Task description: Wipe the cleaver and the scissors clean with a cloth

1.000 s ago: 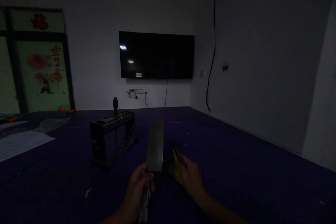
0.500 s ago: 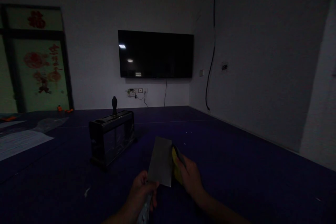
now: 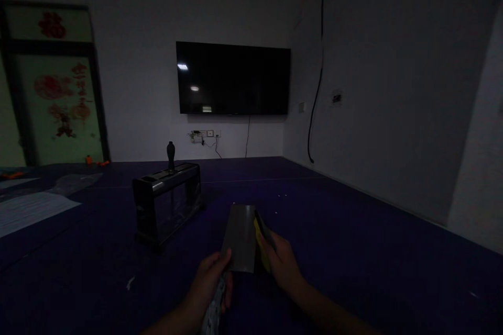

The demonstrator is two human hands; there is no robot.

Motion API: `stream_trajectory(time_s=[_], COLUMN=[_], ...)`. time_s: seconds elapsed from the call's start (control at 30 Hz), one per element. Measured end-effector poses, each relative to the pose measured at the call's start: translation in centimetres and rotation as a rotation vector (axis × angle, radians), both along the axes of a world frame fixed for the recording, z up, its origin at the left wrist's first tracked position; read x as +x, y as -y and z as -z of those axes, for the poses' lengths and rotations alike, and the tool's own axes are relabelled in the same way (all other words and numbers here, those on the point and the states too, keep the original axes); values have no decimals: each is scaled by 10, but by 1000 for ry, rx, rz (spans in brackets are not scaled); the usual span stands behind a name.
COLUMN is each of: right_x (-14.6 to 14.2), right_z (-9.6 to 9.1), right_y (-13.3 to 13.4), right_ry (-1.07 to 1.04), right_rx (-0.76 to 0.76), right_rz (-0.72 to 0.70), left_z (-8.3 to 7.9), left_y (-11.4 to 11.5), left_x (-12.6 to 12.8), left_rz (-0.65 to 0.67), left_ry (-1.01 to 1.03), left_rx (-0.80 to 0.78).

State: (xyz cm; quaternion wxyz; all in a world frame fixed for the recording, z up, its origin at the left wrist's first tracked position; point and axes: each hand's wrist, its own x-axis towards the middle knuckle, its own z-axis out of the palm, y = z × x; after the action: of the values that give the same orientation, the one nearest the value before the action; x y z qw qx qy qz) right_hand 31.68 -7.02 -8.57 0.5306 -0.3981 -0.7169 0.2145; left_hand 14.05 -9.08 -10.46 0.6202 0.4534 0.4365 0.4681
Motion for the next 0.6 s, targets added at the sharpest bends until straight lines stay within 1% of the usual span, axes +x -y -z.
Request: stream_trajectory(time_s=[0.13, 0.33, 0.43, 0.6], right_x=[0, -1, 0, 0], right_z=[0, 4, 7, 6], right_y=[-1, -6, -9, -9], right_ry=[8, 66, 101, 162], right_rx=[6, 76, 101, 127], right_rz=[-27, -57, -71, -81], left_z=[-4, -6, -6, -3], left_y=[-5, -22, -27, -25], left_x=[-6, -19, -22, -21], left_rz=[15, 120, 176, 200], left_ry=[-22, -57, -73, -51], left_rx=[-63, -150, -141, -92])
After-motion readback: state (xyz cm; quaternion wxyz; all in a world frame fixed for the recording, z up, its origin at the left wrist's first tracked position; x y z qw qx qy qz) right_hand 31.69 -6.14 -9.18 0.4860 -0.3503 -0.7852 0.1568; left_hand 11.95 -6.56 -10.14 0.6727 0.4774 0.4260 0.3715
